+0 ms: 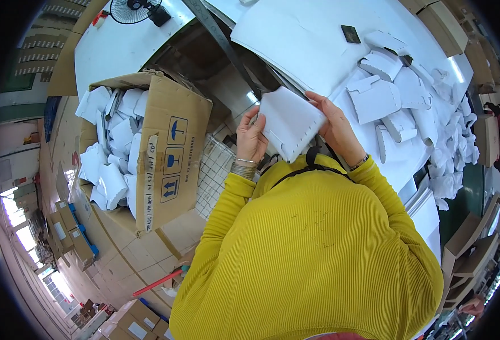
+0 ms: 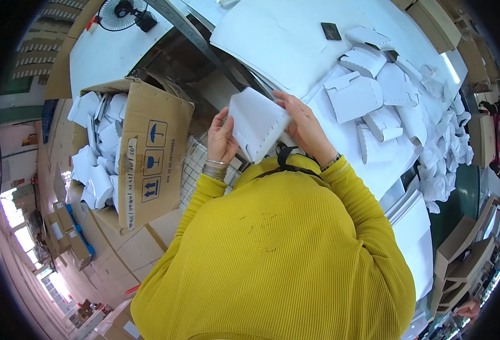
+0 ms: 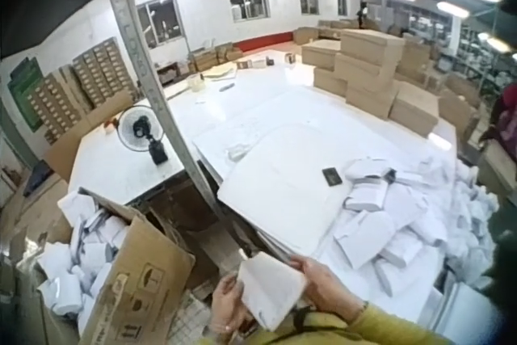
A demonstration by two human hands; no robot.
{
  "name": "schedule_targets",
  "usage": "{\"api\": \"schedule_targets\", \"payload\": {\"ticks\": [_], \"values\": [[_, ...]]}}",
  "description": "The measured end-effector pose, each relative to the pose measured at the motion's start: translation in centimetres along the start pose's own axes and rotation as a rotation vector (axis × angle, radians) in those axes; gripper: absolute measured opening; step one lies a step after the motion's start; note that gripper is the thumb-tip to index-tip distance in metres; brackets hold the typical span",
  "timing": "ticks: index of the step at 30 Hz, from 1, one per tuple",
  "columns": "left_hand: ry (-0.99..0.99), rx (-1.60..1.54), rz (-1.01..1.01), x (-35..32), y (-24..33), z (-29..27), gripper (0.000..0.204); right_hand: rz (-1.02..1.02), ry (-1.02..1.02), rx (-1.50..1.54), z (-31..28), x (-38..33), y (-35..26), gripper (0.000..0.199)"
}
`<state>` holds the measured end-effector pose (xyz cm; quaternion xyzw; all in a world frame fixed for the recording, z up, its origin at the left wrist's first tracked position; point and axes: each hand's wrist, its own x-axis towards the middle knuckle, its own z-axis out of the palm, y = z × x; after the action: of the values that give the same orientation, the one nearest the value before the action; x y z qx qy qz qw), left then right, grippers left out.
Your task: Organizing and collecting various shoe upper components into a cardboard box in a shoe factory workshop.
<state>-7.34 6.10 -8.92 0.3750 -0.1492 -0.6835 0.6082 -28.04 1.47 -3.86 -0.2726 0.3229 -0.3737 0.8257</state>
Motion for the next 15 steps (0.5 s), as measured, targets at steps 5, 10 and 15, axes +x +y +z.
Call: {"api": "schedule_targets", "payload": {"ticks": [5, 10, 15], "values": [[0.169, -0.244, 0.121, 1.1, -1.6, 1.1, 0.03, -0.257, 0.11, -0.378, 2.9, 0.3, 1.5, 0.067], [0.243, -0.263, 0.14, 0.8, -2.5, 2.1, 0.035, -0.433, 0.226, -0.871, 3.4, 0.9, 1.5, 0.074], [0.235, -0.182, 0.184, 1.1, -2.2, 0.9, 0.029, -0.326, 0.176, -0.616, 2.2, 1.3, 0.1, 0.072]]}}
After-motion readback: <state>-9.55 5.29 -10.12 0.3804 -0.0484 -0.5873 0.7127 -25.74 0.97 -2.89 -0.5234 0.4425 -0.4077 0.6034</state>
